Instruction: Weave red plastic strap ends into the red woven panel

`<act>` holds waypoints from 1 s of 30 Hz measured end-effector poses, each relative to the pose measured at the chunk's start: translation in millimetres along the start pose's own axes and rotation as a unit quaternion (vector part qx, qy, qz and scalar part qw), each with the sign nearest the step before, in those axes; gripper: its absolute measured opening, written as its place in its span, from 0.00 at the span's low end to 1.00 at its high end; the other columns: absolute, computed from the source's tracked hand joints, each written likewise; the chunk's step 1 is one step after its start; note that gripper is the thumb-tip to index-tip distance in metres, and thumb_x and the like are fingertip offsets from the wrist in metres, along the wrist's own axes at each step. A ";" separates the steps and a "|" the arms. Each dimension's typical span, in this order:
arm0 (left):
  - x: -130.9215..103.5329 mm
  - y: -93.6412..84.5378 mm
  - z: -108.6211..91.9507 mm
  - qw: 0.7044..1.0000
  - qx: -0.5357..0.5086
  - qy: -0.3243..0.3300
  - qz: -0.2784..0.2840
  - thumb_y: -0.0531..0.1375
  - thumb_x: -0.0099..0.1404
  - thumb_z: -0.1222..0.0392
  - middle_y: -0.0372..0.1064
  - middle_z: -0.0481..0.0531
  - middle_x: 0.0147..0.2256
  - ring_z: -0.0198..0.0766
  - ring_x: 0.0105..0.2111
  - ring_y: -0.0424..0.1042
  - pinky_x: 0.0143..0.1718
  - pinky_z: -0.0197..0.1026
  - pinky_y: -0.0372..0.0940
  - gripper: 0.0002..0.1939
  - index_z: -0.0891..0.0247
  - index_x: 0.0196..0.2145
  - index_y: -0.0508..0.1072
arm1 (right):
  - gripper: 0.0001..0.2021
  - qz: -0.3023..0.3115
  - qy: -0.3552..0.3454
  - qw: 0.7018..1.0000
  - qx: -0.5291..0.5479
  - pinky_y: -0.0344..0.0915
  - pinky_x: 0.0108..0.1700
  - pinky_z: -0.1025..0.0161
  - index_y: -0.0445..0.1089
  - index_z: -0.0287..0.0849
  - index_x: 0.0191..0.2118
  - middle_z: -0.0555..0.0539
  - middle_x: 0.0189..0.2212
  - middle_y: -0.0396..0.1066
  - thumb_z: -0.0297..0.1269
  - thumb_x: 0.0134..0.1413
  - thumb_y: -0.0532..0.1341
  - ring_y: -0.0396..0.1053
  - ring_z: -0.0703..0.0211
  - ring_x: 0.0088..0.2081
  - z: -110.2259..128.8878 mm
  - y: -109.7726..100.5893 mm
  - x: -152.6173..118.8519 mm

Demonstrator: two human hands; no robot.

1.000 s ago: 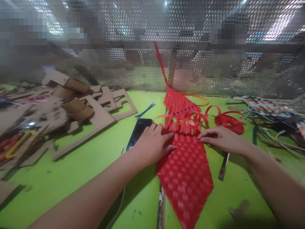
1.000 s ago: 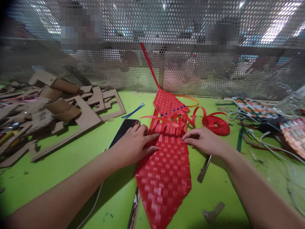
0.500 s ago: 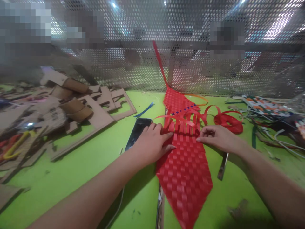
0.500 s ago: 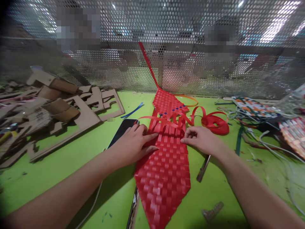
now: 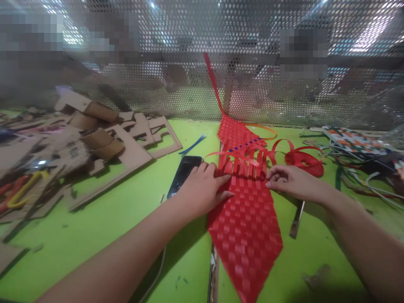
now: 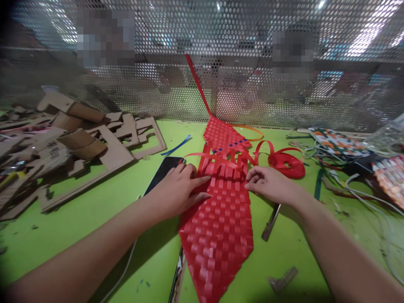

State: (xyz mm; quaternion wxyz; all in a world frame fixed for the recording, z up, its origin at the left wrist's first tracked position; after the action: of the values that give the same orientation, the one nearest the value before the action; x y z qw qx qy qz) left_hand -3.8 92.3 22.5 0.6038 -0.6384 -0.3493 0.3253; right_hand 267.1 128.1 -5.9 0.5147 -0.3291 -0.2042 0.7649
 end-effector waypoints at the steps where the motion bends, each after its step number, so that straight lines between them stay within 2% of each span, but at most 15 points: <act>1: 0.0 0.0 0.0 1.000 0.000 -0.001 0.000 0.56 0.77 0.36 0.69 0.63 0.52 0.59 0.53 0.68 0.55 0.58 0.65 0.30 0.50 0.69 0.72 | 0.17 0.003 0.003 1.000 -0.004 0.69 0.34 0.59 0.76 0.47 0.38 0.49 0.30 0.77 0.54 0.51 0.73 0.73 0.54 0.31 -0.1 0.1 0.9; 7: 0.1 0.2 0.2 1.000 -0.003 -0.004 -0.001 0.56 0.77 0.36 0.69 0.63 0.52 0.59 0.53 0.68 0.56 0.59 0.65 0.30 0.50 0.69 0.72 | 0.18 0.038 0.011 0.999 -0.025 0.68 0.33 0.59 0.78 0.47 0.36 0.48 0.29 0.78 0.56 0.52 0.72 0.73 0.54 0.30 1.3 -1.0 2.1; 13: -0.3 0.9 0.5 1.000 0.002 -0.001 -0.004 0.56 0.77 0.36 0.69 0.63 0.53 0.59 0.53 0.68 0.55 0.59 0.65 0.30 0.49 0.69 0.72 | 0.18 0.054 -0.001 0.998 -0.032 0.64 0.31 0.60 0.82 0.49 0.41 0.49 0.30 0.78 0.58 0.56 0.69 0.70 0.56 0.29 -1.0 -0.7 -1.4; 23: 0.3 0.3 -0.5 1.000 0.012 -0.010 0.002 0.56 0.77 0.36 0.69 0.62 0.51 0.58 0.51 0.68 0.55 0.57 0.65 0.29 0.48 0.69 0.72 | 0.16 0.054 0.023 0.998 -0.015 0.66 0.28 0.61 0.81 0.48 0.35 0.49 0.27 0.78 0.54 0.48 0.74 0.72 0.56 0.27 -1.5 -2.9 5.0; 30: 0.1 2.1 0.2 1.000 0.016 -0.006 -0.006 0.56 0.77 0.36 0.69 0.62 0.50 0.59 0.52 0.68 0.53 0.56 0.66 0.29 0.48 0.68 0.73 | 0.17 0.066 0.024 0.997 0.020 0.69 0.30 0.61 0.80 0.46 0.39 0.48 0.30 0.78 0.54 0.53 0.73 0.73 0.58 0.27 -6.0 -1.2 0.5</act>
State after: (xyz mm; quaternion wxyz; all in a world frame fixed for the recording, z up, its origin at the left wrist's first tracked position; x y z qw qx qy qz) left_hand -3.8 92.4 20.4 0.6139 -0.6245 -0.3516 0.3310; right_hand 272.0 128.9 -9.5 0.4743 -0.3498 -0.1538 0.7931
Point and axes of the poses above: each hand's wrist, its own x-axis towards the middle knuckle, its own y-axis out of the palm, z = x × y, the point moved 6 cm from there along x, towards the middle knuckle
